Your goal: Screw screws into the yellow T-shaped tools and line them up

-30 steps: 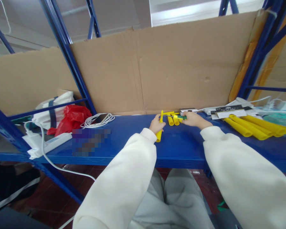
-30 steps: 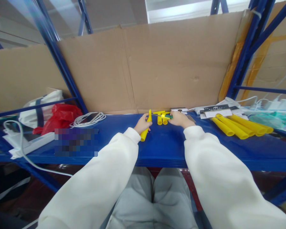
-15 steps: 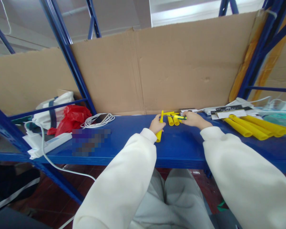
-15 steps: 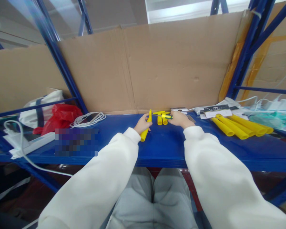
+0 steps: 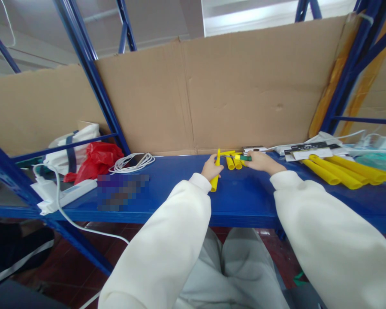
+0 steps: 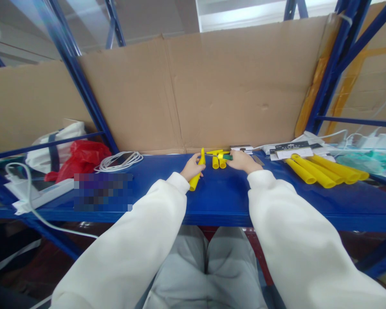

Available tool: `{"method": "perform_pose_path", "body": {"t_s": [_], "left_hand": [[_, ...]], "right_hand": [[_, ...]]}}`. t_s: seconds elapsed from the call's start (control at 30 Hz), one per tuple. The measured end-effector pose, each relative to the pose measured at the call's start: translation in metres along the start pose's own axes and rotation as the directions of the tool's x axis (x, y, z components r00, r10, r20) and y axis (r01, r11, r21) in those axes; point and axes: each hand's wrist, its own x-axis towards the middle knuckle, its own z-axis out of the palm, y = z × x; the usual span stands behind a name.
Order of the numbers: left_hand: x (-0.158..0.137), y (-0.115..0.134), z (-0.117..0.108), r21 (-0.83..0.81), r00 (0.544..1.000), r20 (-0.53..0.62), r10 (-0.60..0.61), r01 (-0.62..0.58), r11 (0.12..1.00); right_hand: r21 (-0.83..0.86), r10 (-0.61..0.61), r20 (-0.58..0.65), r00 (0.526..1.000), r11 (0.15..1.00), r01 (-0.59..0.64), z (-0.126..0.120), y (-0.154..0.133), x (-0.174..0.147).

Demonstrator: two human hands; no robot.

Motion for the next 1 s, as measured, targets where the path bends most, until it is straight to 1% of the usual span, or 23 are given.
{"method": "perform_pose_path", "body": {"t_s": [0.17, 0.37, 0.5, 0.6, 0.8, 0.9, 1.0], "left_hand": [[-0.0003, 0.0011, -0.0002, 0.011, 1.000, 0.004, -0.002, 0.001, 1.000], [-0.0024, 0.0033, -0.0005, 0.022, 1.000, 0.014, -0.001, 0.001, 1.000], [-0.0019, 0.0026, -0.0005, 0.024, 1.000, 0.017, 0.008, -0.009, 1.000], [-0.0011, 0.0019, -0.0002, 0.035, 1.000, 0.013, 0.011, -0.011, 0.999], [0.0010, -0.0003, 0.0005, 0.057, 1.000, 0.000, 0.002, -0.002, 0.998], [0.0016, -0.0011, 0.0007, 0.058, 1.000, -0.004, 0.006, -0.006, 0.998], [0.0012, -0.0006, 0.0007, 0.062, 1.000, -0.005, 0.004, -0.003, 0.998]], "right_hand": [[-0.028, 0.006, -0.001, 1.000, 1.000, -0.006, -0.0020, -0.0022, -0.0032], [0.026, 0.041, -0.016, 0.999, 0.999, -0.041, -0.0053, -0.0050, -0.0045], [0.021, 0.007, -0.016, 1.000, 1.000, -0.007, -0.0009, -0.0008, -0.0010], [0.014, 0.003, -0.032, 0.999, 1.000, -0.003, 0.0018, 0.0014, 0.0000], [0.061, 0.003, -0.021, 1.000, 0.998, -0.002, 0.0009, 0.0006, -0.0002], [0.076, -0.029, 0.002, 1.000, 0.997, 0.029, 0.0006, 0.0010, 0.0010], [0.058, -0.047, -0.012, 0.999, 0.997, 0.048, 0.0008, 0.0019, 0.0017]]}}
